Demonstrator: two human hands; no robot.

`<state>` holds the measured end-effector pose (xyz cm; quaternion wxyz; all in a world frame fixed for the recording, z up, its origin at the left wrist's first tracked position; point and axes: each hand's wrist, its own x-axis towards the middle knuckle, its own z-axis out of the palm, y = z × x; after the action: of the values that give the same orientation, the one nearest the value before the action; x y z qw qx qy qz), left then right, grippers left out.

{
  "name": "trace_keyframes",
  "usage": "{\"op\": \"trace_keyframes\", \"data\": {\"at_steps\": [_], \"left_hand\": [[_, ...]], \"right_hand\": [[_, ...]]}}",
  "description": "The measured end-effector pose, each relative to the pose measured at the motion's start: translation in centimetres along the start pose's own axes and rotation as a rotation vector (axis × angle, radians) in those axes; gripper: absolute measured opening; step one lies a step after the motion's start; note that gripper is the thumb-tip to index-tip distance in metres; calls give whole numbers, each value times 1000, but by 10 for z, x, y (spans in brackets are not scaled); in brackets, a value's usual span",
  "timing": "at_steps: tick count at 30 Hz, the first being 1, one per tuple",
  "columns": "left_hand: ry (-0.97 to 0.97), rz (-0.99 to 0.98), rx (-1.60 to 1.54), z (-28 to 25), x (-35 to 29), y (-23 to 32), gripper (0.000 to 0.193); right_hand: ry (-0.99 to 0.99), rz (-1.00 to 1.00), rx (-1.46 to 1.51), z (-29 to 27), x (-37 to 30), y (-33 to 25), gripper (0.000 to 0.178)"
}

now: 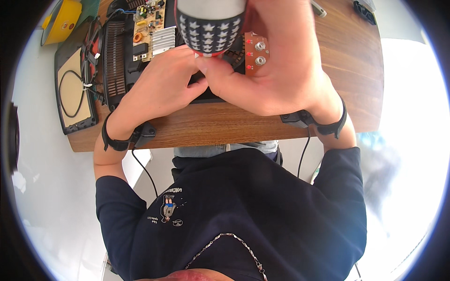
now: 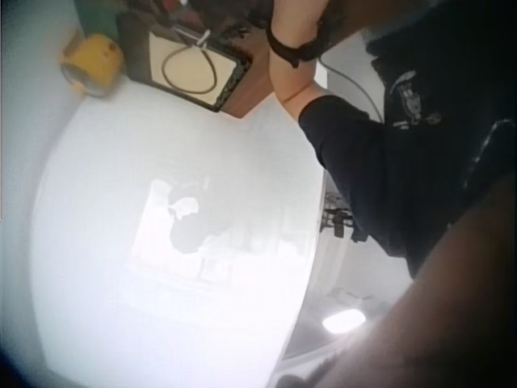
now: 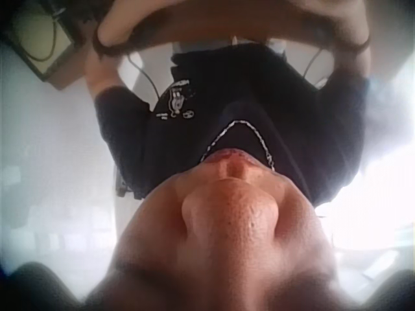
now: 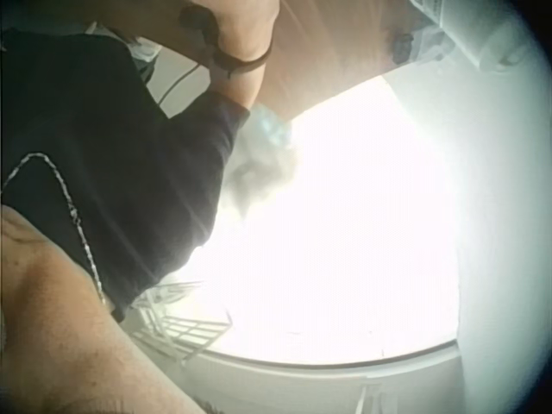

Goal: The person assembles an electronic device on a wooden table. They use a screwdriver to secure a circuit board, connect wires to a fan, and install the fan into the device housing.

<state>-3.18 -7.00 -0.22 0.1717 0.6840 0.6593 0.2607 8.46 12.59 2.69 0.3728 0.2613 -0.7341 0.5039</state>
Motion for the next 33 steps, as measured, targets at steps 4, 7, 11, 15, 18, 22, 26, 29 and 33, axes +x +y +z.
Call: {"op": "trace_keyframes", "data": {"at_steps": [4,7,11,15,18,22,26,29,33], "left_hand": [[-23,-17,-27,1,1,-3,13],[-5,-22,-46,2,0,-2,15],[-30,-48,-33,-1,-1,0,15],[-37,-40,-26,-2,0,1,15],[-44,-49,-29,-1,0,1,14],[-52,-86,-54,2,-1,-1,14],[-60,-45,-42,1,-2,-2,16],[-101,-65,-45,-4,-2,-1,25],[-118,-86,-31,-4,0,2,37]], "right_hand": [[135,-91,9,7,1,-2,86],[-9,-17,-27,-3,1,-3,80],[-132,92,-116,-4,11,-20,71],[45,66,-27,8,-7,-10,62],[26,-39,43,8,-4,0,60],[-190,14,-63,-5,9,-21,61],[-154,-35,42,-10,-20,12,59],[-288,-107,-267,-17,-12,-6,61],[-387,-87,-301,-31,15,-11,64]]}}
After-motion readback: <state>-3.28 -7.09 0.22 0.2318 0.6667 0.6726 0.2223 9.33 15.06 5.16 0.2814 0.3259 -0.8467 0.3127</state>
